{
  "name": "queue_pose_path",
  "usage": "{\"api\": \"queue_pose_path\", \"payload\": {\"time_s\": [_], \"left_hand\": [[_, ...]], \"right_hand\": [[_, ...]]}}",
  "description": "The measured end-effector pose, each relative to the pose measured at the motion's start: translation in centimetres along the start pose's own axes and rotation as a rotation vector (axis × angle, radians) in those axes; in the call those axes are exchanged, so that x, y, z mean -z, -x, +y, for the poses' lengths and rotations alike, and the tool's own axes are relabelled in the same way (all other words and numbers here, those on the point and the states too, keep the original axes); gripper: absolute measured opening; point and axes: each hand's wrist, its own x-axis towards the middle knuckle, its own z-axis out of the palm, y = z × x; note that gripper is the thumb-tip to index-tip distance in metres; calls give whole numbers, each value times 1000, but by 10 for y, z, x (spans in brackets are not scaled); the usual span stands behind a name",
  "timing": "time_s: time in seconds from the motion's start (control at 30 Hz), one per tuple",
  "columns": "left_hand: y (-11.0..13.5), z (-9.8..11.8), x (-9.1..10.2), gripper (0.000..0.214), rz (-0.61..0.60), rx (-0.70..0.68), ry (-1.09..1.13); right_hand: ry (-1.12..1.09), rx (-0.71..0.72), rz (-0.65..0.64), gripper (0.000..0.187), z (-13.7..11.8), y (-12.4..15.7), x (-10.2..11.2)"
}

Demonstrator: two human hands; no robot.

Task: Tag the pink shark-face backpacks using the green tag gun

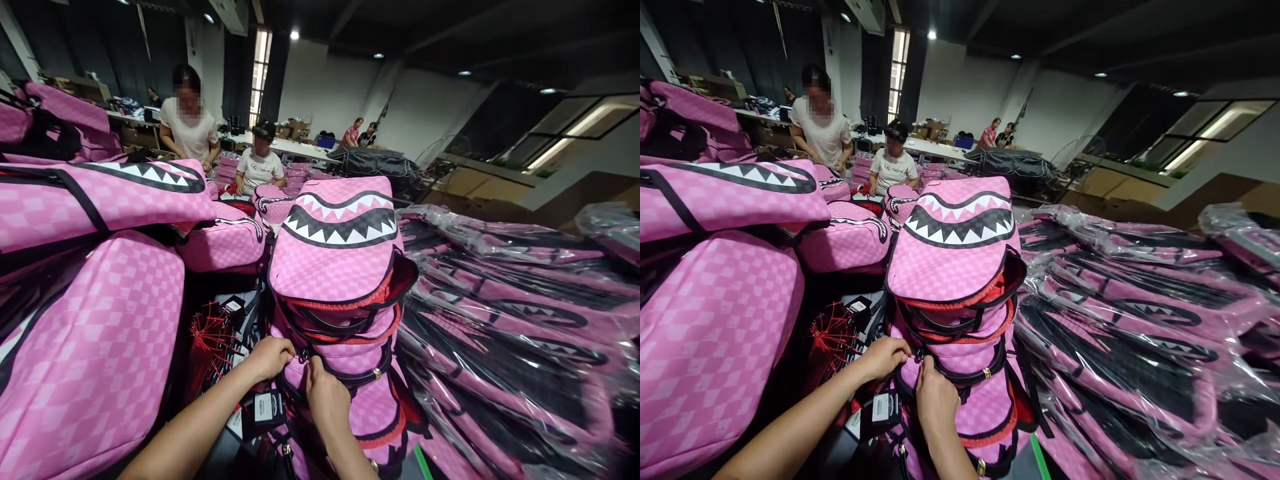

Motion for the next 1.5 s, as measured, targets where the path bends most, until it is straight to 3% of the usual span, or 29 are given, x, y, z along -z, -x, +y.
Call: {"api": "queue_pose_path", "payload": {"time_s": [0.1,0.2,0.27,0.4,0.57,0.67,0.87,0.97,1.07,1.23,1.37,1.5], "left_hand": [[9,3,4,19,-9,2,11],[14,2,9,25,-28,-37,83],[15,-1,14,34,-73,-76,166],[19,-11,21,52,-101,-131,298],[21,-12,13,27,67,-167,326],[18,-8,2,10,208,-178,286],[28,-8,-27,13,345,-290,124],[35,-14,-37,14,328,-340,77],[35,-19,-41,14,295,-346,103],[21,-20,-48,16,255,-231,262],[15,-18,-50,21,242,-108,352],[18,-16,-43,19,194,-102,380]], "right_hand": [[-150,-33,-28,25,10,2,4],[-639,-77,-87,9,19,-3,5],[-901,-74,-174,23,21,-6,3],[-1163,-73,-310,44,21,-7,-2],[-1527,-137,-443,59,26,-8,-11],[-1579,-130,-474,62,27,-10,-16],[-1907,-306,-521,52,9,-2,-23],[-1933,-339,-452,53,3,0,-29],[-1811,-290,-312,51,4,-2,-33],[-1589,-179,-11,49,3,-5,-37],[-1567,-306,88,54,-4,-7,-46],[-1576,-346,145,56,-11,-10,-58]]}}
